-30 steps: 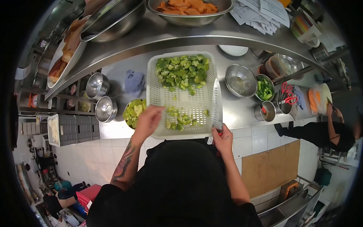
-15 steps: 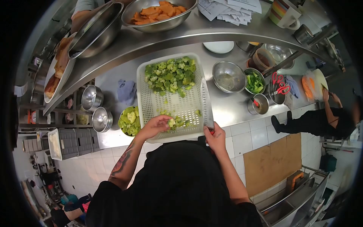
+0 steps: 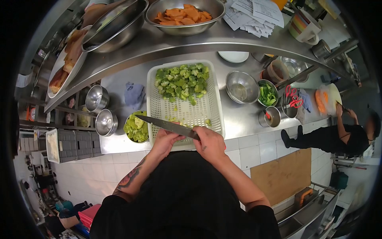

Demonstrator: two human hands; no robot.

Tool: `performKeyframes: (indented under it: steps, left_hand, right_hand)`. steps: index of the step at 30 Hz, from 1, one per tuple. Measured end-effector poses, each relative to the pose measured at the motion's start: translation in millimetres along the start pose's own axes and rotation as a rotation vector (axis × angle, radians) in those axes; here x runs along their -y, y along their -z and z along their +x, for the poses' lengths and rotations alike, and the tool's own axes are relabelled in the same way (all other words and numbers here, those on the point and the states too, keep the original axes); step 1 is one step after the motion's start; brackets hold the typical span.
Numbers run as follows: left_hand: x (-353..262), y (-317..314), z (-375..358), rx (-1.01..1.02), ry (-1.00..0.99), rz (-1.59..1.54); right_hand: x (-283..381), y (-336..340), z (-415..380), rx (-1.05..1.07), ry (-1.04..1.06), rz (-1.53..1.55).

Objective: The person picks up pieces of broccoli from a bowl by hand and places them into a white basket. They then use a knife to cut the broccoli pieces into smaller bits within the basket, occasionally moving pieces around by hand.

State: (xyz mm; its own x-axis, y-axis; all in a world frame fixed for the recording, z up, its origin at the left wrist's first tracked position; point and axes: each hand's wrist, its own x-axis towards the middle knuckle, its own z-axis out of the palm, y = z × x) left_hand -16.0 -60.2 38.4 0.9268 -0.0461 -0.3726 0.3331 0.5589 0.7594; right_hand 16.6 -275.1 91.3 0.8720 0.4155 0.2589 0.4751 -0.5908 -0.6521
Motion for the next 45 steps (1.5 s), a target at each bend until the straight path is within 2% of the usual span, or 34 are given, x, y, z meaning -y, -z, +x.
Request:
performKeyframes:
  steps: [5, 15, 21, 25, 26, 27, 29, 31, 35, 39, 43, 45]
  left_hand:
    - [-0.6, -3.5, -5.2, -0.005, 0.015, 0.011]
    - [10.5, -6.2, -5.4, 0.047, 0.090, 0.049]
    - [11.8, -6.1, -6.7, 0.070, 0.251, 0.134]
    - [19.8, 12.9, 7.6, 0.075, 0.251, 0.125]
    - [22.8, 18.8, 19.8, 0.033, 0.131, 0.172]
    - [24.6, 25.5, 33.9, -0.010, 0.009, 0.217]
    - [16.6, 43.9, 76.6, -0.129, -0.111, 0.359]
    - [-15.3, 36.8, 113.7, -0.239, -0.234, 0.279]
    - [-57.5, 57.0, 197.4, -0.352, -0.486, 0.390]
    - [-74.4, 68.8, 219.7, -0.364, -0.527, 0.417]
    - [-66.8, 69.6, 165.8, -0.303, -0.436, 0.600]
    - [-46.4, 86.5, 140.7, -0.047, -0.415, 0.563]
  right_hand:
    - [1.4, -2.3, 0.0, 0.025, 0.074, -0.040]
    - [-5.1, 1.0, -22.8, 0.038, -0.027, -0.056]
    - [-33.0, 5.9, -60.9, 0.080, -0.208, -0.116]
    - [-44.8, -0.1, -77.9, 0.066, -0.433, -0.065]
    - [-46.6, -2.0, -79.0, 0.051, -0.517, -0.030]
    - [-49.0, -4.5, -78.9, 0.049, -0.515, -0.029]
    - [-53.4, -9.8, -77.3, -0.063, -0.546, 0.116]
    - [-57.5, -11.8, -76.0, -0.059, -0.585, 0.177]
    - [-59.8, -13.0, -77.3, -0.081, -0.598, 0.262]
    - [-59.8, -13.2, -77.1, -0.069, -0.615, 0.265]
    - [-61.3, -14.8, -82.8, -0.121, -0.619, 0.288]
    - [-63.0, -14.1, -85.5, -0.127, -0.639, 0.291]
